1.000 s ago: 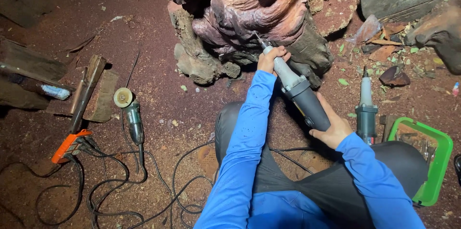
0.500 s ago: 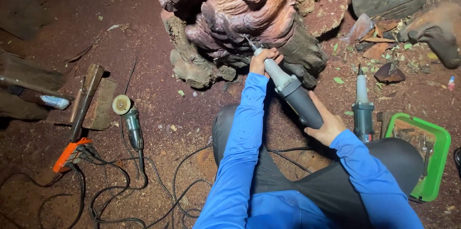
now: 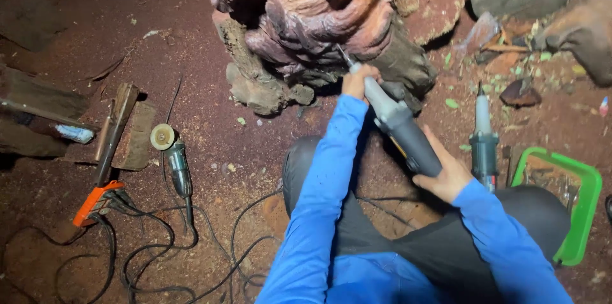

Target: Carving intricate details into a large wooden sculpture using a power rotary tool.

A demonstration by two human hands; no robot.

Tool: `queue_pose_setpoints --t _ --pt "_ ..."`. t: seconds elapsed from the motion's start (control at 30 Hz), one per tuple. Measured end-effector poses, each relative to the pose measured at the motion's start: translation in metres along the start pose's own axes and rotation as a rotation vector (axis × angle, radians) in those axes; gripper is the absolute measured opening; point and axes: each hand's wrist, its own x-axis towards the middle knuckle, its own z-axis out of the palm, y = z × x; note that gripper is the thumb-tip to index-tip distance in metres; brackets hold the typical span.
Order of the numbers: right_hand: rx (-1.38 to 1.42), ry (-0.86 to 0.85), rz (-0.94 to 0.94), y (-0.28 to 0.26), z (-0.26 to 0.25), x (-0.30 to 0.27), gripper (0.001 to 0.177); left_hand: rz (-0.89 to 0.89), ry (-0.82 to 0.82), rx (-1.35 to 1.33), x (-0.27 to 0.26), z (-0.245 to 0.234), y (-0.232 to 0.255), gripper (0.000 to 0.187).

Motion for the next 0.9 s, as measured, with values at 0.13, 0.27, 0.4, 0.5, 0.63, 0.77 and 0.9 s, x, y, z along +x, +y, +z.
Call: queue_pose_setpoints --t 0.13,0.27,0.4,0.5,0.63,0.77,0.9 --pt "0.234 0.099 -0.419 0.066 -0.013 0.005 0.129 -0.029 -0.162 -0.327 -0.04 0.041 0.032 0.033" --pt "0.22 0.091 -0.466 0.067 -0.027 0.018 0.095 -0.009 -0.353 -0.251 -0.042 0.04 0.064 0.051" --pt "0.088 0.139 -0.55 0.059 -0.04 0.026 0.089 -0.068 -0.492 -0.297 -0.022 0.023 0.06 0.052" --pt "0.065 0.143 -0.539 0.053 -0.04 0.022 0.093 -0.107 -0.569 -0.389 -0.016 0.016 0.053 0.032" --pt "0.046 0.174 -0.452 0.048 -0.038 0.017 0.095 -0.12 -0.549 -0.435 -0.016 0.016 0.048 0.012" --pt "0.019 0.192 -0.449 0.045 -0.04 0.014 0.097 -0.119 -0.56 -0.451 -0.021 0.017 0.054 0.012" --pt "-0.042 0.221 -0.505 0.036 -0.044 0.011 0.096 -0.155 -0.546 -0.451 -0.028 0.02 0.066 0.008"
